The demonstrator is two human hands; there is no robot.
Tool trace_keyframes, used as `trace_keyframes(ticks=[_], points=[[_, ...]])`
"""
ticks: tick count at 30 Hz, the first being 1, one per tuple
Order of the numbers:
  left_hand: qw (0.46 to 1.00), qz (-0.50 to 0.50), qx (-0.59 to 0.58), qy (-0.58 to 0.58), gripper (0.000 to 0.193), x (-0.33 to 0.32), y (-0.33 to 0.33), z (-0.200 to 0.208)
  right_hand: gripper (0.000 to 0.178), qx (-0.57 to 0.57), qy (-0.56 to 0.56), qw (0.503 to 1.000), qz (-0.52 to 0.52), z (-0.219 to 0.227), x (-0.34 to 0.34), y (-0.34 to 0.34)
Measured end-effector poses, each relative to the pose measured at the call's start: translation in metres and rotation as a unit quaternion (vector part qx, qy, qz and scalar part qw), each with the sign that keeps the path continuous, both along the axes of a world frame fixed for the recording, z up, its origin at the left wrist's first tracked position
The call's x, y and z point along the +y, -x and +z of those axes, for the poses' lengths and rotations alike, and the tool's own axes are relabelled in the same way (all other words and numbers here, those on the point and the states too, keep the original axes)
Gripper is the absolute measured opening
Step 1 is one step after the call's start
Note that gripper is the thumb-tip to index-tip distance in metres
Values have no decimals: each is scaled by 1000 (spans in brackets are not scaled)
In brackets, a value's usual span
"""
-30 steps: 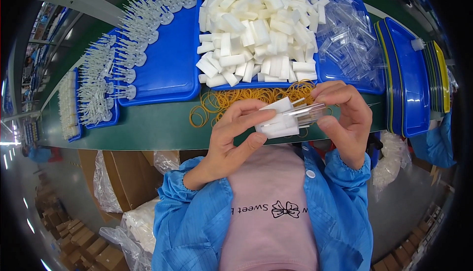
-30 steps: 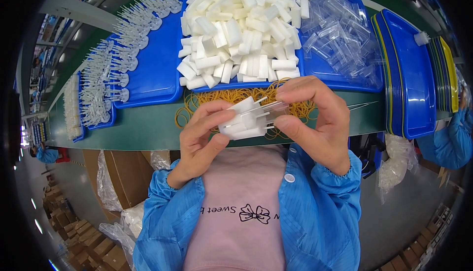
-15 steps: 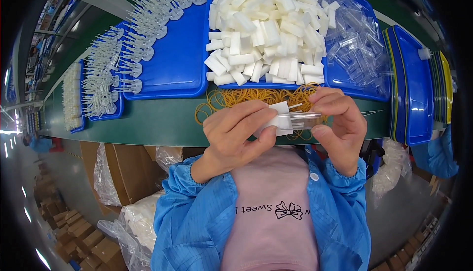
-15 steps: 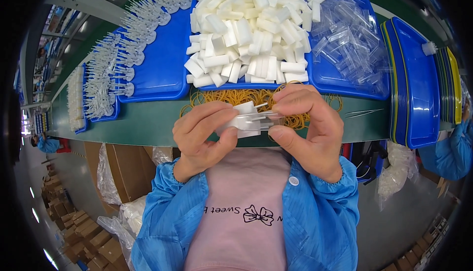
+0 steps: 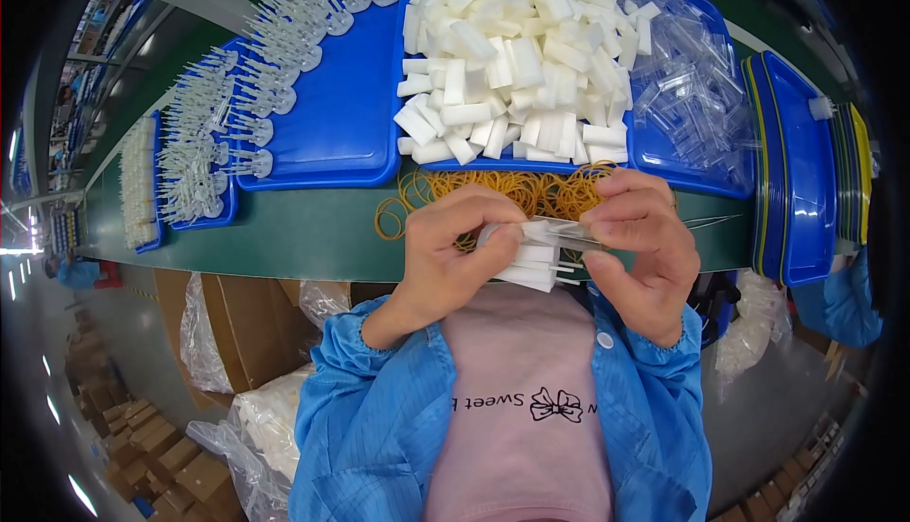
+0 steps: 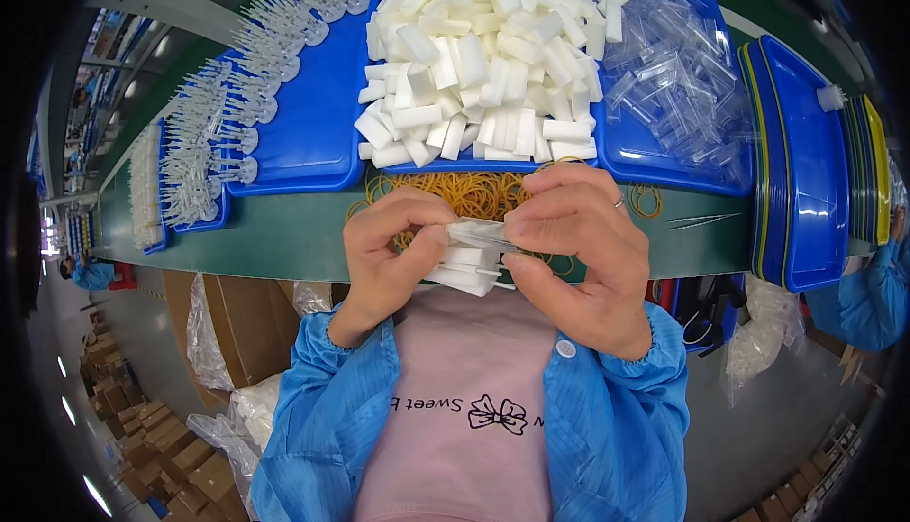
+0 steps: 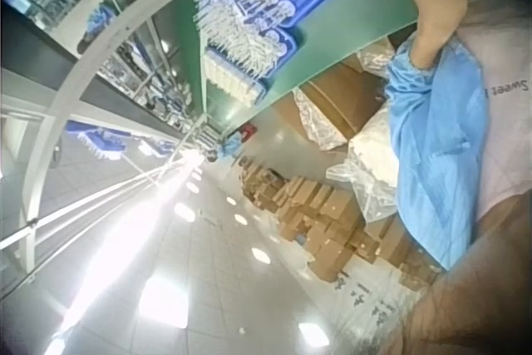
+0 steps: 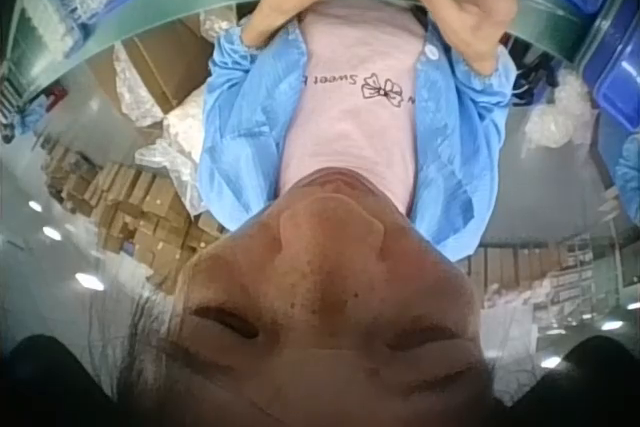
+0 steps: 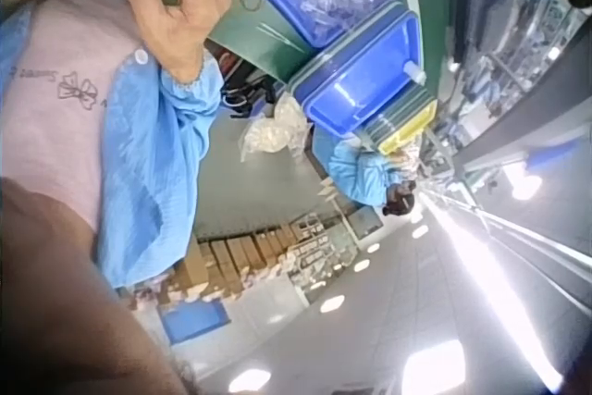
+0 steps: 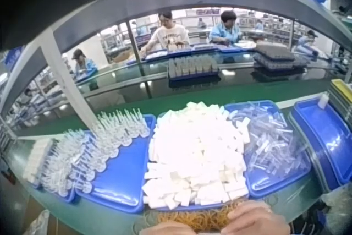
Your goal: The person assembles small white plastic components by securing them with rubber bands, using tweezers to manipulate the rubber bands.
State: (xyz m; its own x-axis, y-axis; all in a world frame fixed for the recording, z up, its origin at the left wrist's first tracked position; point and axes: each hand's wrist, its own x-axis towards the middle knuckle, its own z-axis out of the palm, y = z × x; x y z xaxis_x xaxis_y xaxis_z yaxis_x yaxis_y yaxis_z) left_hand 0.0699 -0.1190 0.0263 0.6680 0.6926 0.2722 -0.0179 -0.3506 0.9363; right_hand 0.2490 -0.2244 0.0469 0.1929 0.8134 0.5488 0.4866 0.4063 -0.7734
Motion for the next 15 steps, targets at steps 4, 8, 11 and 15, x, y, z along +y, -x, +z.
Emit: trace_keyframes(ticks=[4,8,11,15], points=[[1000,-3,8,22,12,1,-1,-4,23,9,26,1000,-5,-3,1,-1],[977,79,-16,-198,14,-4,-7,-8,19,217,100,971,2,-19,5,-2],[928,94,21,-360,18,-2,-6,-9,15,344,138,928,30,-23,6,-4],[938,105,16,-329,18,-2,-7,-14,13,382,149,911,50,-26,8,-4]])
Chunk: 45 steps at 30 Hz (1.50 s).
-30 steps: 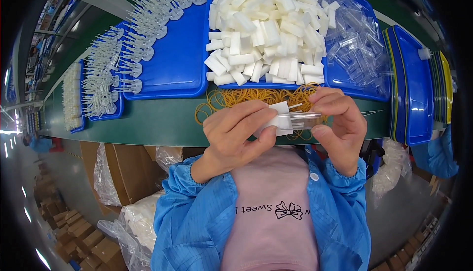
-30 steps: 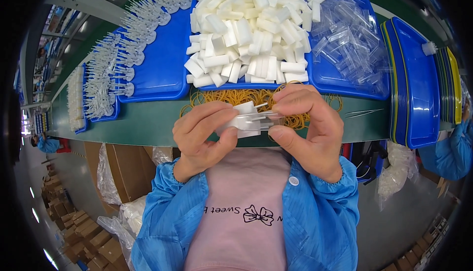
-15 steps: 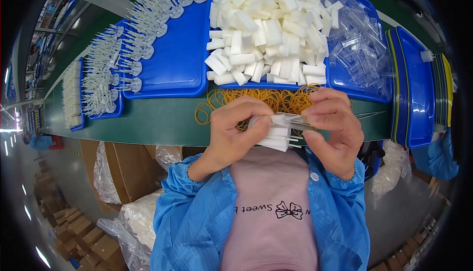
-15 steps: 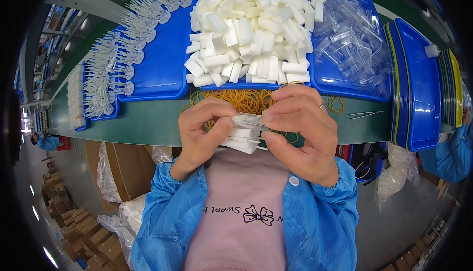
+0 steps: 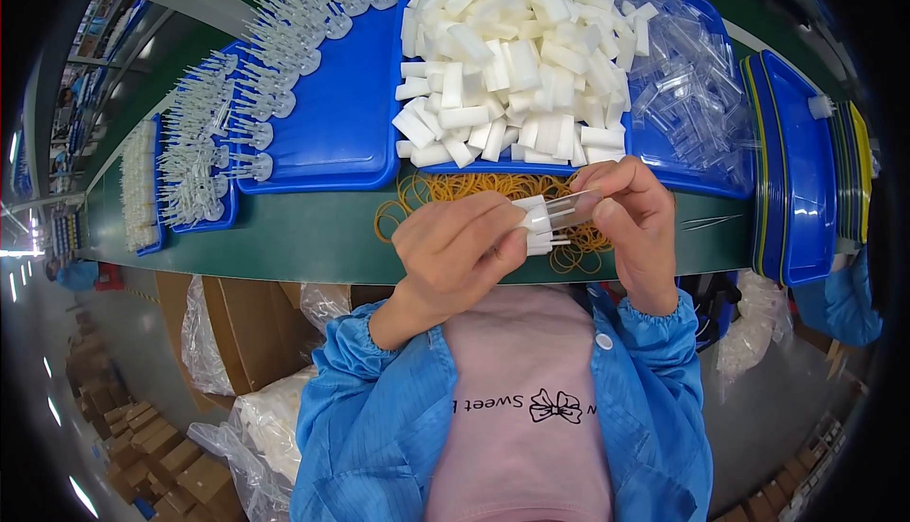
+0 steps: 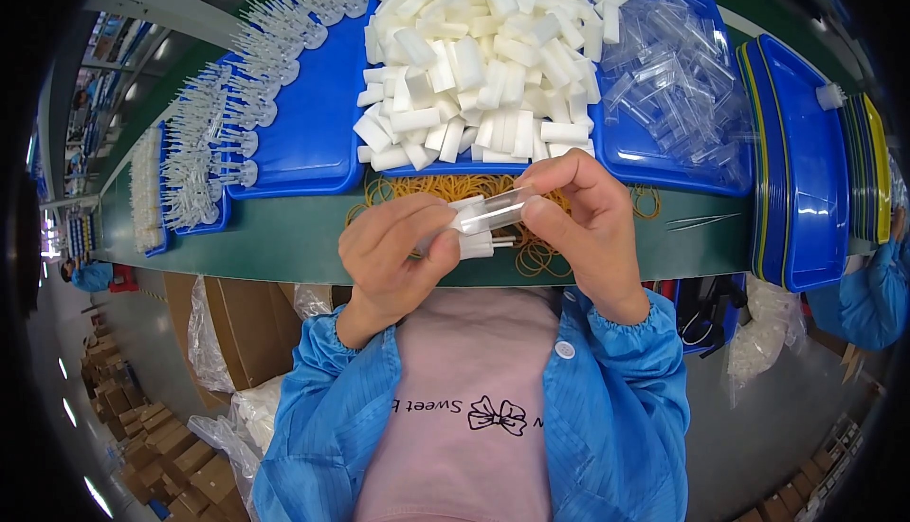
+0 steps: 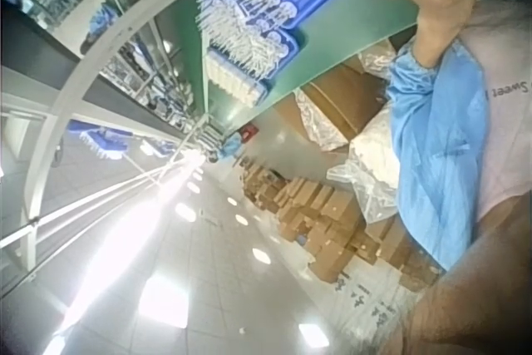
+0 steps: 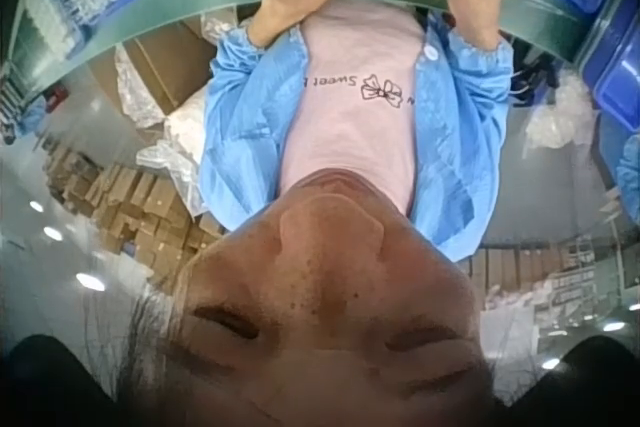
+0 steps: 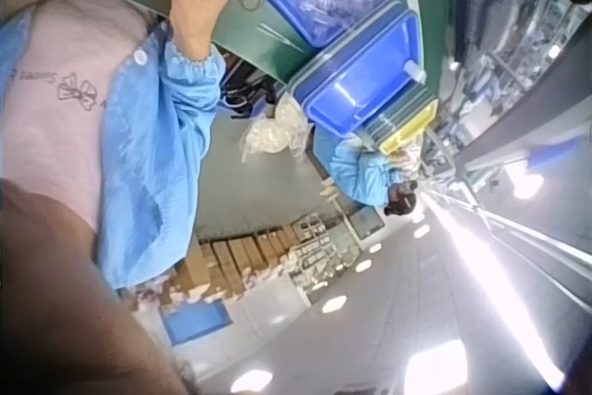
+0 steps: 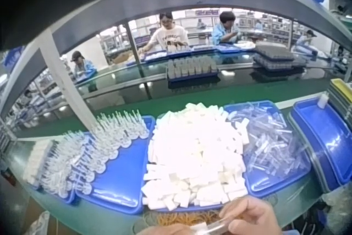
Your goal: The person assembles small white plastic components by securing them with rubber bands, using tweezers to manipulate the rubber bands.
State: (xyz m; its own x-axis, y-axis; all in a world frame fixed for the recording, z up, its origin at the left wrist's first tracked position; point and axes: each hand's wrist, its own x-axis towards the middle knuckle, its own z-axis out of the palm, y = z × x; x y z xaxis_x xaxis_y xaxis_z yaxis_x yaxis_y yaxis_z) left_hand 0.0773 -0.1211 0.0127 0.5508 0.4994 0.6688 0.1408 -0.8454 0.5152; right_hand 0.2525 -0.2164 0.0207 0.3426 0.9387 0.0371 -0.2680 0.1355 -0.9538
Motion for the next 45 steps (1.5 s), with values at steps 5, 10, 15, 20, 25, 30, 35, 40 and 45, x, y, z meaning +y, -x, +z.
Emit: trace_keyframes(ticks=[5,10,15,20,25,30,35,40,45], points=[[971,-57,-29,229,19,0,1,3,13,36,9,999,18,1,0,-2],[992,-27,5,120,28,0,-2,2,12,-48,11,998,-42,3,-2,-1],[868,-148,-90,465,55,-2,1,-5,13,-52,-21,995,-77,5,-5,-8],[681,-206,-116,693,49,-7,0,-15,13,-115,-30,988,-94,4,-6,-14],[741,-199,-123,630,48,-2,3,-15,13,-372,-33,922,-104,10,-13,-19],[742,-168,-182,623,41,-6,2,-10,15,-264,-28,962,-60,10,-17,-21],[768,-191,-167,588,35,-6,9,-13,17,-254,-53,965,-48,10,-20,-18],[798,-187,-175,545,39,-18,7,-11,18,-297,-75,951,-48,11,-21,-6],[810,-195,-171,525,41,-18,6,-13,20,-269,-90,957,-56,5,-20,3]])
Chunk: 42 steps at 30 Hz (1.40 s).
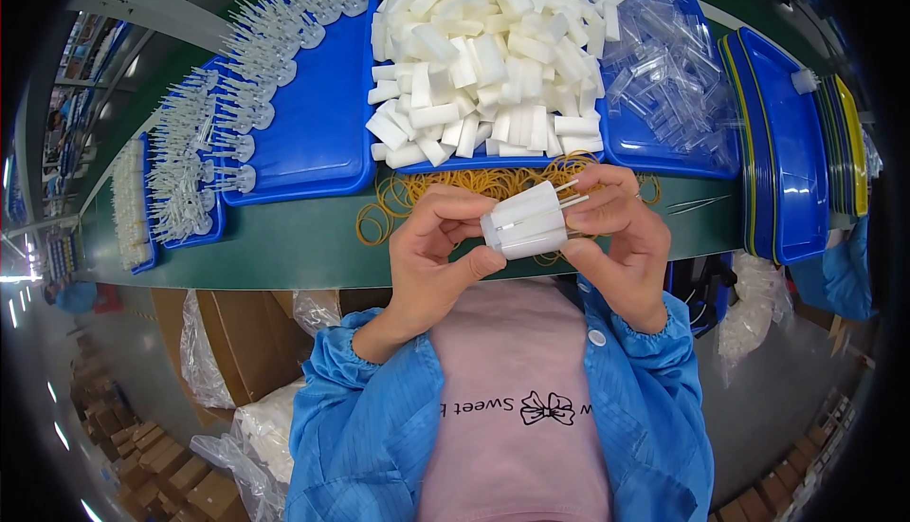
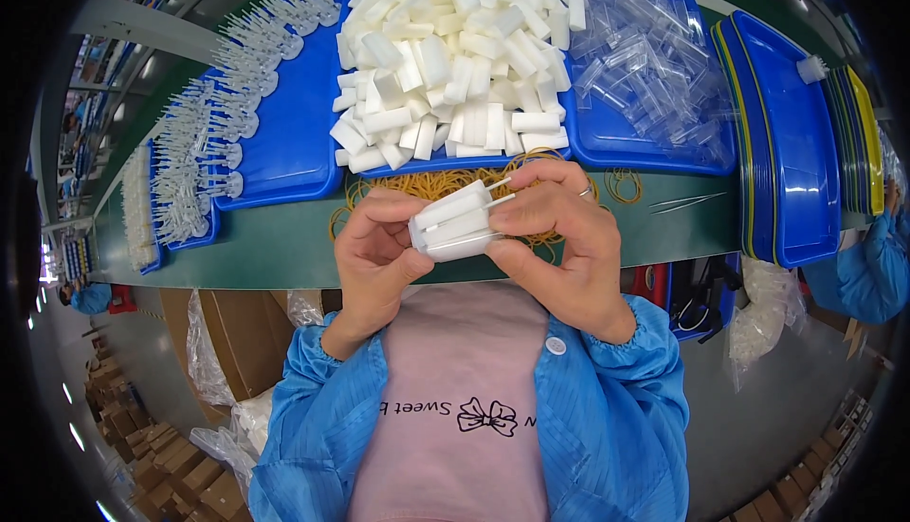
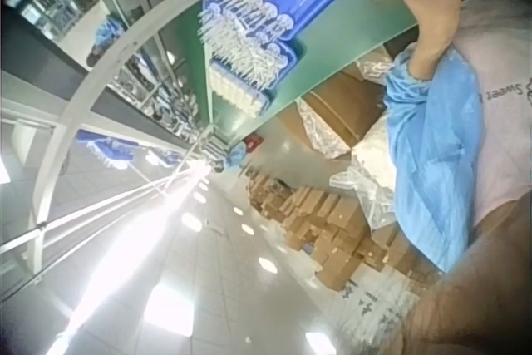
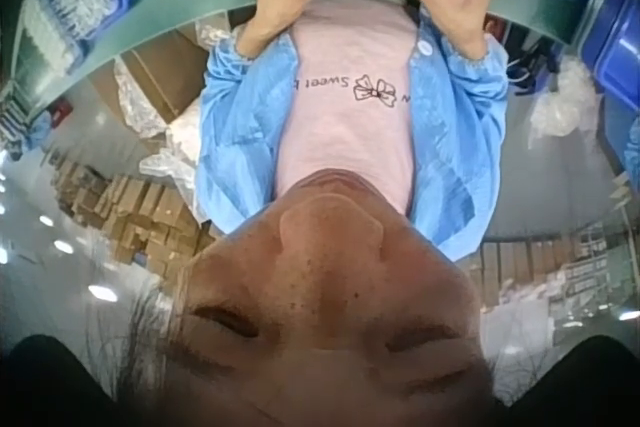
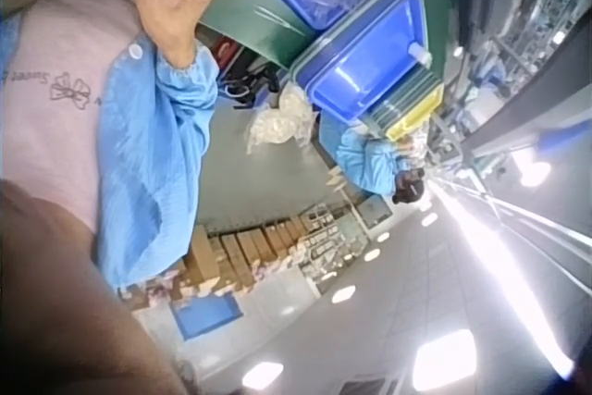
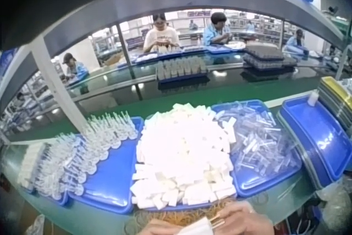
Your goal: The person assembles small white plastic components by securing them with rubber bands, using tweezers to manipulate the rubber bands.
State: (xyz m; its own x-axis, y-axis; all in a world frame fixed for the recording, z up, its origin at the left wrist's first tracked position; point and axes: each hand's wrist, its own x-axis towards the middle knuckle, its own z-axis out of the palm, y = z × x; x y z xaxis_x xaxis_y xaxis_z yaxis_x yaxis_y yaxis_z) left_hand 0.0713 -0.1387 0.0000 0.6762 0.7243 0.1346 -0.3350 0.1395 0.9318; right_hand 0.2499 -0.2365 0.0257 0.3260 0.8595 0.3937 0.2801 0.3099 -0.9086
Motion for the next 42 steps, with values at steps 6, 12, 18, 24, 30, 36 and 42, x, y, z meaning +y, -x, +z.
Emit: trace_keyframes(ticks=[6,12,18,24,30,36,42], points=[[999,-10,-1,45,38,6,-2,-1,19,13,26,999,-12,-10,3,2],[990,7,2,141,37,11,1,-5,19,-16,46,997,-57,2,17,-23],[984,25,4,177,44,14,6,-7,29,-287,99,927,-222,-24,30,-90],[986,38,16,160,52,11,2,0,40,-483,161,831,-225,-39,46,-98],[988,40,21,149,51,12,1,-1,27,-340,116,896,-262,-44,39,-97],[991,1,44,129,53,8,-4,9,26,58,80,980,-173,-9,18,-67],[997,-38,48,-37,47,4,-5,4,23,150,-43,981,-113,8,1,-32]])
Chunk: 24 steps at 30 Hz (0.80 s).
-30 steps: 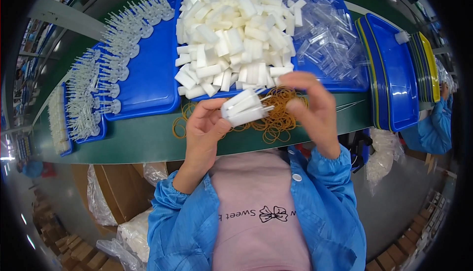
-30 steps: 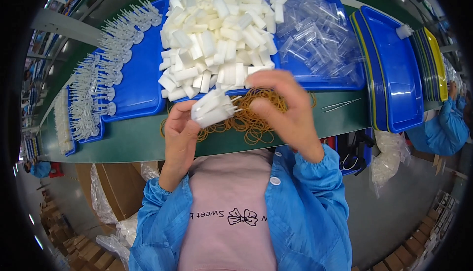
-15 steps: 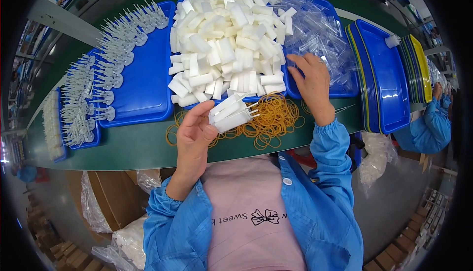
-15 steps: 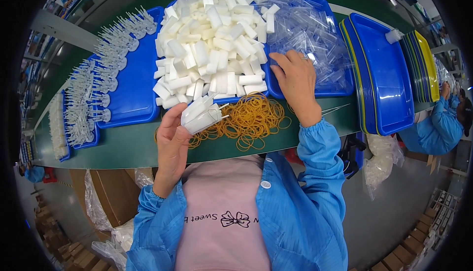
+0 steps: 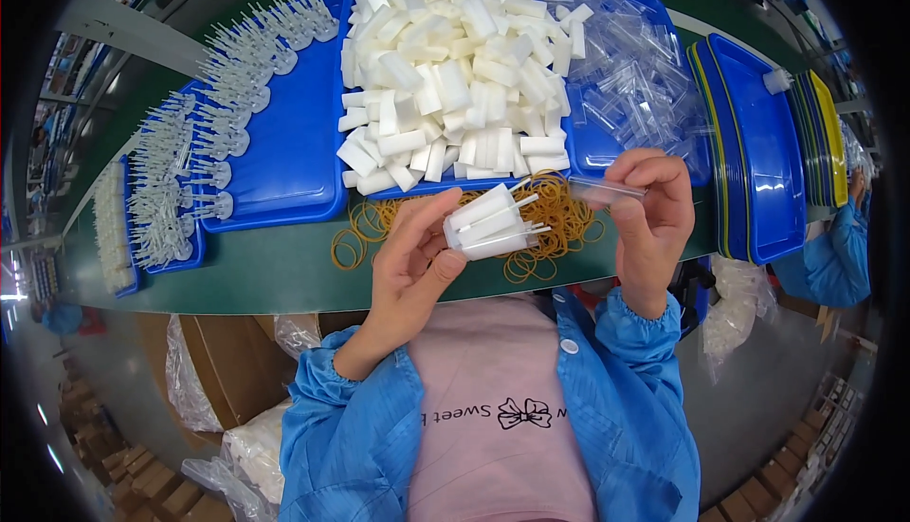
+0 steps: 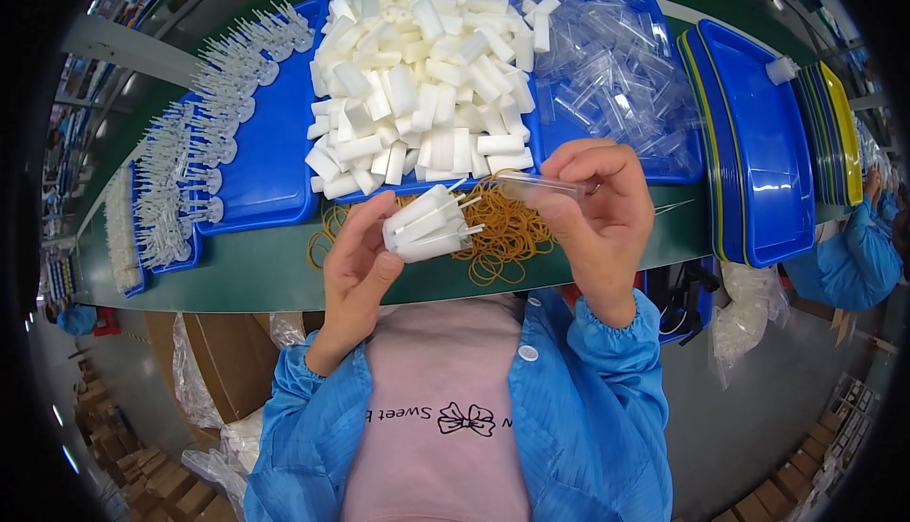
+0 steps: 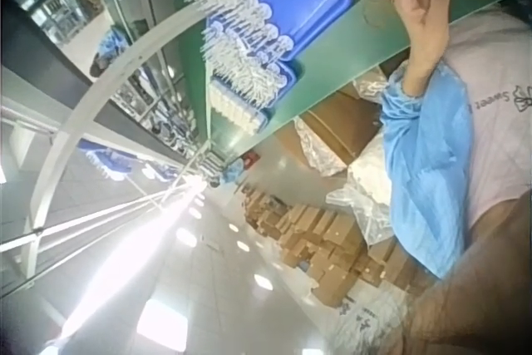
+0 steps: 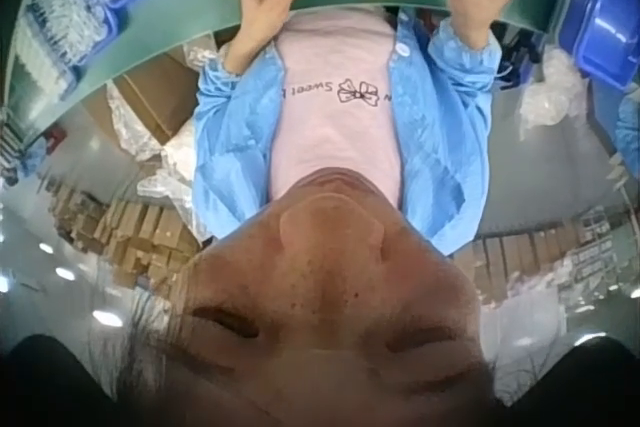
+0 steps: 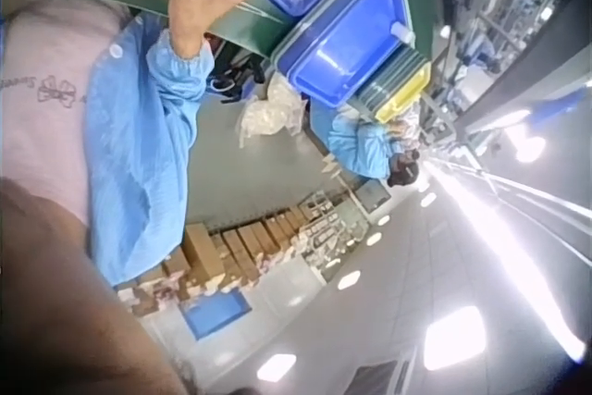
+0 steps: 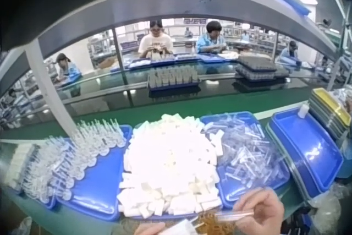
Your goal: The person assembles small white plastic components by securing them with rubber bands, using tweezers to manipulate the rubber bands.
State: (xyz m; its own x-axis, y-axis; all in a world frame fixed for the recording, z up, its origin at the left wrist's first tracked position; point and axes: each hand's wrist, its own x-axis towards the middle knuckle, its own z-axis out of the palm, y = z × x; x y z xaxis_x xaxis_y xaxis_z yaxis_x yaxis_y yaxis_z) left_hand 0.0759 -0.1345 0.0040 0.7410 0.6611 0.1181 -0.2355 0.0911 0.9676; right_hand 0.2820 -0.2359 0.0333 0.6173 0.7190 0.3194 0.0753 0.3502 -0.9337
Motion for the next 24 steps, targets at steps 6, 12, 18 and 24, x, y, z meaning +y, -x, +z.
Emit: trace_keyframes(ticks=[6,12,18,24], points=[[999,15,24,-44,46,-6,3,5,26,63,13,997,48,3,5,12],[993,37,54,-98,45,-7,4,5,34,25,71,995,62,1,3,21],[978,60,80,-184,44,-7,6,8,34,48,44,994,85,4,3,24],[979,76,68,-177,40,-9,5,14,32,-20,41,997,57,7,3,27]])
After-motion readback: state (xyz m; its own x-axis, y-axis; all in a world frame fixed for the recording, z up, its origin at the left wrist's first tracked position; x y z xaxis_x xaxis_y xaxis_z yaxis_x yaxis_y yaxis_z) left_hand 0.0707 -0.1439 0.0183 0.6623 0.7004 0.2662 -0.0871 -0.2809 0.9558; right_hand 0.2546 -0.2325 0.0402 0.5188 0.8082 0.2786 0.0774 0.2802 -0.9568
